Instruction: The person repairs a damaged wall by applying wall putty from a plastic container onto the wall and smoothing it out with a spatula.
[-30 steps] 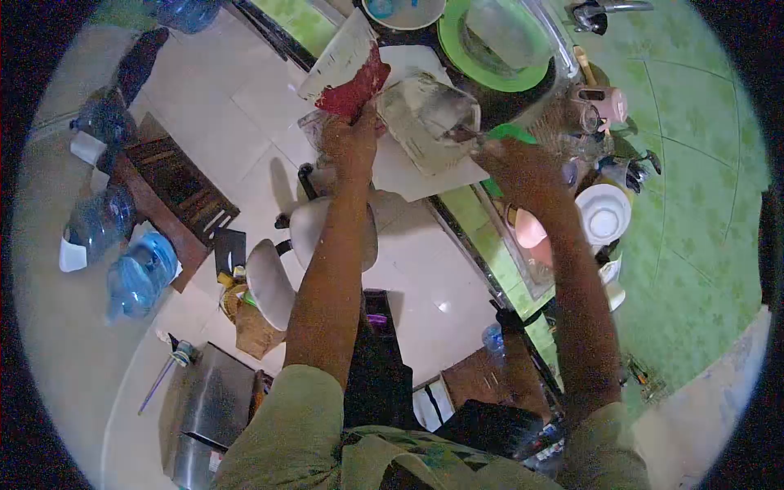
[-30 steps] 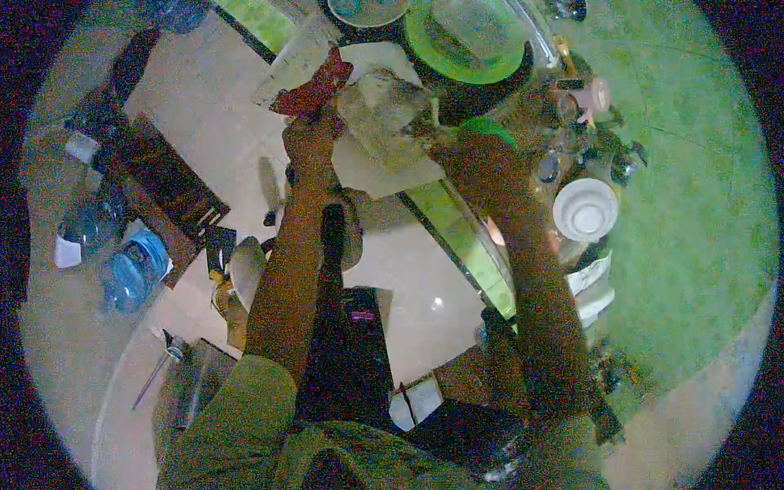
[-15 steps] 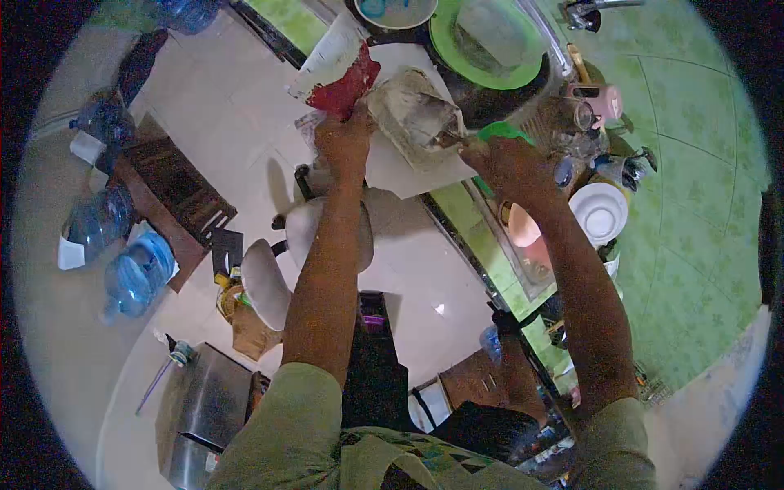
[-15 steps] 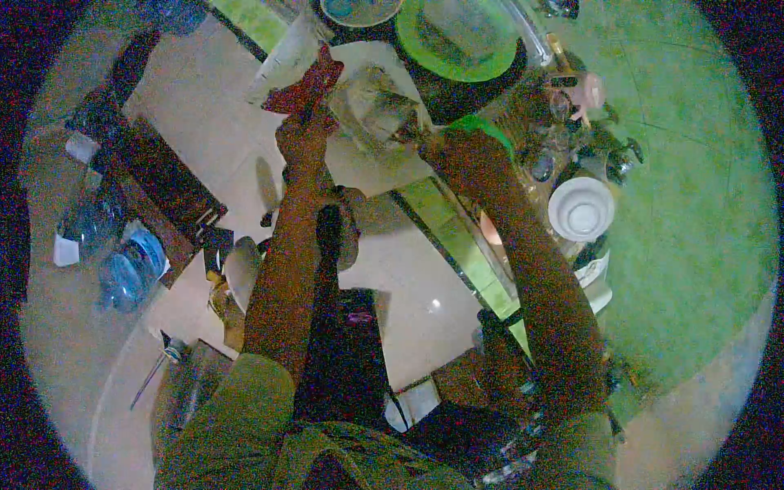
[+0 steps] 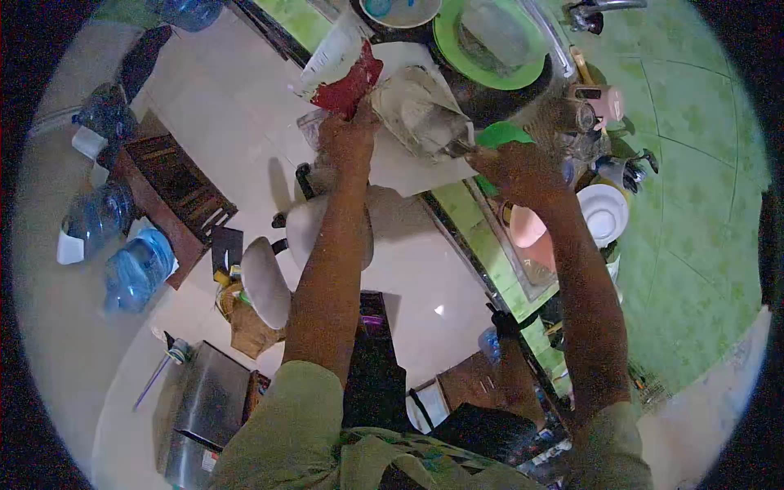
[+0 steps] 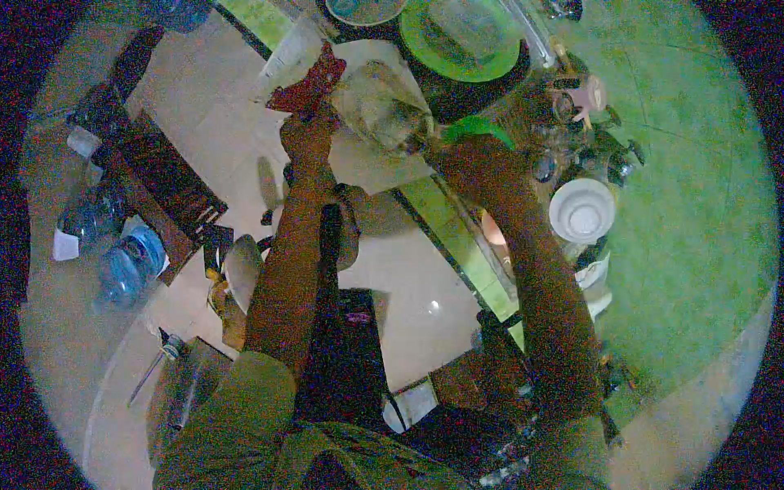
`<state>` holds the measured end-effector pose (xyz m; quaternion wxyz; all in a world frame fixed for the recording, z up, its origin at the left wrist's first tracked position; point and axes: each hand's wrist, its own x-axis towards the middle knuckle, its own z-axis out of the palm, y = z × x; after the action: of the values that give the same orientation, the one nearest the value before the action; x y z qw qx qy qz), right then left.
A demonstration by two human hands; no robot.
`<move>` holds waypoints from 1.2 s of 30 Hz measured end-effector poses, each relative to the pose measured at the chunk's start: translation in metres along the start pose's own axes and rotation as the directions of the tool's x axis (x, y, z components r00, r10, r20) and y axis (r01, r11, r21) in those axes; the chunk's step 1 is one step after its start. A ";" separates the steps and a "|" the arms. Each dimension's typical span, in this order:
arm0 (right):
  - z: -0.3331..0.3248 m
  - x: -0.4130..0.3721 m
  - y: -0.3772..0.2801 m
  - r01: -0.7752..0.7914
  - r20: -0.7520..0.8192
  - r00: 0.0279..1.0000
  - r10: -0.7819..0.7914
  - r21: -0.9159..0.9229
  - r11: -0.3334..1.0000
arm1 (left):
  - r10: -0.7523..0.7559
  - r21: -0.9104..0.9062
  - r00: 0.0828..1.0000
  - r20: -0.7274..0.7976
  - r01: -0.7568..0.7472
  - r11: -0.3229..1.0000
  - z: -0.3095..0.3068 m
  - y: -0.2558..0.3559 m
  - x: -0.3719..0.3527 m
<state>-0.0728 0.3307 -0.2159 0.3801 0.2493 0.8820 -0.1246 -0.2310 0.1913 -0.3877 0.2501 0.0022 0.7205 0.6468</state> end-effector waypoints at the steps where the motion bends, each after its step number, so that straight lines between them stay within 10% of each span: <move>1: 0.001 0.004 -0.007 -0.064 -0.033 0.997 0.071 0.174 0.983 | 0.026 -0.037 1.000 0.010 -0.025 0.999 0.000 0.003 -0.001; 4: 0.016 0.025 -0.027 -0.149 -0.001 0.988 0.154 0.224 0.963 | 0.040 0.234 0.998 0.042 -0.048 0.971 -0.004 -0.004 0.007; 11: 0.007 0.013 -0.002 -0.100 -0.087 0.991 0.100 0.001 0.995 | 0.077 0.177 0.996 0.039 -0.082 0.981 -0.005 0.008 -0.001; 12: 0.008 0.013 0.002 -0.101 -0.088 0.991 0.100 -0.006 0.995 | 0.472 0.512 0.855 0.216 -0.511 0.691 -0.013 -0.009 0.013; 17: 0.033 0.028 0.001 0.208 -0.018 0.977 -0.213 -0.150 0.967 | 0.174 0.299 0.982 0.074 -0.188 0.936 -0.008 -0.012 0.008; 20: 0.081 0.043 -0.008 0.345 -0.265 0.924 -0.276 0.263 0.901 | 0.142 0.303 0.989 0.049 -0.150 0.941 -0.002 -0.004 0.000; 22: 0.076 0.040 -0.023 -0.023 0.014 1.000 0.019 0.697 0.717 | 0.146 0.234 0.989 -0.010 -0.140 0.962 -0.003 -0.009 0.001; 25: 0.018 0.009 -0.030 -0.385 0.310 0.923 0.229 0.694 0.609 | 0.314 0.520 0.950 -0.002 -0.267 0.811 0.002 -0.027 0.008; 27: 0.011 0.006 -0.020 -0.393 0.325 0.917 0.230 0.638 0.662 | 0.350 0.330 0.935 -0.054 -0.314 0.890 0.001 -0.021 0.005; 29: 0.003 0.000 -0.011 -0.069 0.155 0.988 0.009 0.386 0.920 | 0.299 0.377 0.954 -0.007 -0.274 0.885 -0.004 -0.014 0.004; 30: 0.024 0.008 -0.006 0.238 -0.063 0.969 -0.239 -0.019 0.971 | 0.244 0.423 0.969 0.043 -0.239 0.874 -0.005 -0.013 0.003; 33: 0.039 0.031 -0.022 -0.219 0.222 0.968 0.121 0.497 0.840 | 0.311 0.411 0.948 0.062 -0.308 0.858 -0.003 -0.016 0.003; 36: 0.049 0.026 -0.027 -0.196 0.230 0.970 0.075 0.569 0.799 | 0.431 0.673 0.889 -0.154 -0.226 0.705 0.008 -0.014 -0.003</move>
<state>-0.0725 0.2964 -0.2677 0.3774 0.4037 0.7380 -0.3872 -0.2211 0.1954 -0.4001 0.0011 0.1188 0.9132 0.3899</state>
